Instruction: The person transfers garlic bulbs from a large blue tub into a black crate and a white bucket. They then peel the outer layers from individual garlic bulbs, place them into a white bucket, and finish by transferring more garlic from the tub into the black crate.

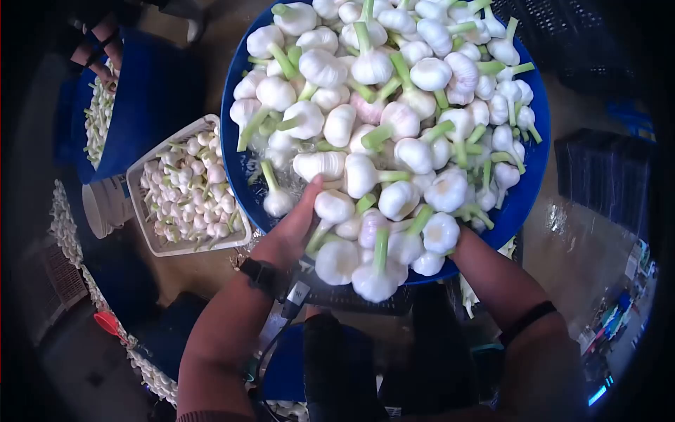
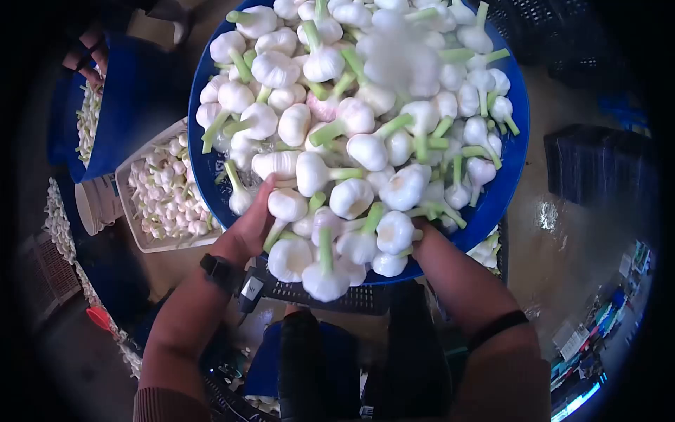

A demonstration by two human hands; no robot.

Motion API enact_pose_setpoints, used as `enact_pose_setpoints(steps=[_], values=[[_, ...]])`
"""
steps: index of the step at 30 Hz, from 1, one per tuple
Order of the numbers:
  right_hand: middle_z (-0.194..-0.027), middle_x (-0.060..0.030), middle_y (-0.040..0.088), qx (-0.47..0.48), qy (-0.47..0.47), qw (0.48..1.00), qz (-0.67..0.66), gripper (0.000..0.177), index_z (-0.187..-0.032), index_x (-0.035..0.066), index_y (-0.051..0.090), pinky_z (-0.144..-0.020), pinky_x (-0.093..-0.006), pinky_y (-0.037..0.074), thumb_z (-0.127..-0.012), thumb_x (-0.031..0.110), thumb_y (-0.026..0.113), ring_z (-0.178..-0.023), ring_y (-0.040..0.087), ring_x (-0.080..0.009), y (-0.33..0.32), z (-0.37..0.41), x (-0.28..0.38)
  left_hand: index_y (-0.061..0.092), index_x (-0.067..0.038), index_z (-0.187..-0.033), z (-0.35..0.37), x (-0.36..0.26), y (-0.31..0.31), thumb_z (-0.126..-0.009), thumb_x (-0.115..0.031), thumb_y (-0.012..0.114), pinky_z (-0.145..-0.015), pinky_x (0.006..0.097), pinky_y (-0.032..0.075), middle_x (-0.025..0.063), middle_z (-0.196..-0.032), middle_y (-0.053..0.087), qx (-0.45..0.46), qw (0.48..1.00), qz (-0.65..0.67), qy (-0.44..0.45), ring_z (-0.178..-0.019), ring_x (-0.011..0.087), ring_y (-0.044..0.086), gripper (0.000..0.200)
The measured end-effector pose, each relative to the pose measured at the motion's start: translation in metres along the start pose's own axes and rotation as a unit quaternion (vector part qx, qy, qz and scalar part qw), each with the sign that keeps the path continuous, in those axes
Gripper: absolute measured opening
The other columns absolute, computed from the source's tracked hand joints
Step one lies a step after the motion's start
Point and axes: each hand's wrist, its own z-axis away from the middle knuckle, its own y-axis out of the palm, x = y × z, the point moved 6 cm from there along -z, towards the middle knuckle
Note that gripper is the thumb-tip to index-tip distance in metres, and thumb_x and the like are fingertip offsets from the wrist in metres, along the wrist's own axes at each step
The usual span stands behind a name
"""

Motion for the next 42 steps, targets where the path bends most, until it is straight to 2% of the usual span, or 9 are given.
enact_pose_setpoints(steps=[12, 14, 16, 22, 24, 26, 29, 38, 42], values=[[-0.126, -0.0089, 0.046, 0.072, 0.163, 0.966, -0.185, 0.061, -0.125, 0.007, 0.047, -0.089, -0.0322, 0.042, -0.075, 0.038, 0.065, -0.109, 0.051, -0.0187, 0.071, 0.095, -0.024, 0.047, 0.000, -0.125, 0.107, 0.044, 0.029, -0.069, -0.020, 0.063, -0.105, 0.0352, 0.025, 0.0152, -0.138, 0.033, -0.007, 0.964, -0.231, 0.128, -0.125, 0.0255, 0.036, 0.061], [-0.124, -0.0089, 0.048, 0.190, -0.238, 0.891, 0.338, 0.069, -0.123, 0.007, 0.050, -0.099, -0.0394, 0.031, -0.066, 0.038, 0.073, -0.110, 0.051, -0.0226, 0.082, 0.104, 0.003, 0.054, -0.004, -0.120, 0.134, 0.047, 0.040, -0.065, -0.019, 0.066, -0.107, 0.0397, 0.018, 0.0199, -0.142, 0.026, 0.057, 0.911, -0.358, 0.197, -0.131, 0.0326, 0.028, 0.057], [-0.126, -0.0117, 0.047, 0.197, -0.212, 0.867, 0.406, 0.071, -0.124, 0.009, 0.049, -0.106, -0.0481, 0.019, -0.062, 0.035, 0.074, -0.118, 0.044, -0.0265, 0.096, 0.127, 0.005, 0.060, -0.009, -0.114, 0.152, 0.044, 0.054, -0.064, -0.020, 0.067, -0.107, 0.0428, 0.019, 0.0223, -0.142, 0.025, 0.011, 0.842, -0.451, 0.297, -0.133, 0.0375, 0.024, 0.052], [-0.122, -0.0127, 0.051, 0.299, -0.108, 0.829, 0.460, 0.066, -0.125, 0.008, 0.048, -0.104, -0.0431, 0.028, -0.067, 0.029, 0.072, -0.115, 0.047, -0.0304, 0.080, 0.147, -0.022, 0.064, -0.009, -0.106, 0.161, 0.083, 0.039, -0.067, -0.028, 0.072, -0.098, 0.0433, 0.035, 0.0251, -0.137, 0.032, 0.012, 0.734, -0.668, 0.124, -0.123, 0.0385, 0.039, 0.044], [-0.117, -0.0123, 0.054, 0.274, -0.086, 0.901, 0.325, 0.047, -0.117, 0.004, 0.055, -0.093, -0.0354, 0.042, -0.073, 0.014, 0.069, -0.107, 0.054, -0.0259, 0.061, 0.136, 0.012, 0.057, -0.006, -0.115, 0.148, 0.069, 0.019, -0.078, -0.026, 0.065, -0.098, 0.0388, 0.036, 0.0192, -0.131, 0.043, -0.066, 0.869, -0.487, -0.062, -0.120, 0.0287, 0.045, 0.043], [-0.109, -0.0116, 0.057, -0.107, -0.001, 0.977, 0.186, 0.043, -0.115, 0.001, 0.054, -0.085, -0.0350, 0.044, -0.076, 0.013, 0.067, -0.095, 0.056, -0.0238, 0.001, 0.111, 0.030, 0.051, -0.002, -0.120, 0.125, 0.018, 0.014, -0.085, -0.026, 0.058, -0.092, 0.0326, 0.041, 0.0119, -0.119, 0.054, -0.267, 0.918, -0.271, 0.113, -0.107, 0.0222, 0.053, 0.042], [-0.115, -0.0190, 0.050, -0.372, 0.006, 0.867, 0.330, 0.042, -0.118, -0.002, 0.049, -0.092, -0.0342, 0.038, -0.089, 0.029, 0.047, -0.107, 0.049, -0.0262, -0.086, 0.058, 0.054, 0.043, -0.003, -0.124, 0.065, -0.038, 0.007, -0.088, -0.032, 0.053, -0.087, 0.0324, 0.043, 0.0113, -0.114, 0.051, -0.263, 0.938, -0.067, 0.214, -0.101, 0.0199, 0.052, 0.048], [-0.115, -0.0124, 0.052, -0.196, 0.166, 0.963, 0.083, 0.053, -0.132, 0.004, 0.038, -0.092, -0.0320, 0.039, -0.090, 0.036, 0.041, -0.107, 0.049, -0.0210, -0.089, -0.051, -0.007, 0.052, -0.004, -0.111, 0.000, -0.047, -0.069, -0.083, -0.038, 0.053, -0.070, 0.0341, 0.047, 0.0107, -0.091, 0.061, -0.366, 0.923, -0.117, 0.007, -0.080, 0.0219, 0.058, 0.044], [-0.115, -0.0121, 0.052, -0.122, 0.161, 0.977, 0.071, 0.054, -0.133, 0.004, 0.036, -0.092, -0.0318, 0.039, -0.090, 0.036, 0.042, -0.107, 0.049, -0.0206, -0.063, -0.056, 0.003, 0.052, -0.010, -0.114, -0.007, -0.037, -0.057, -0.086, -0.034, 0.048, -0.077, 0.0390, 0.047, 0.0080, -0.103, 0.059, -0.230, 0.966, -0.111, -0.038, -0.090, 0.0227, 0.058, 0.037]])
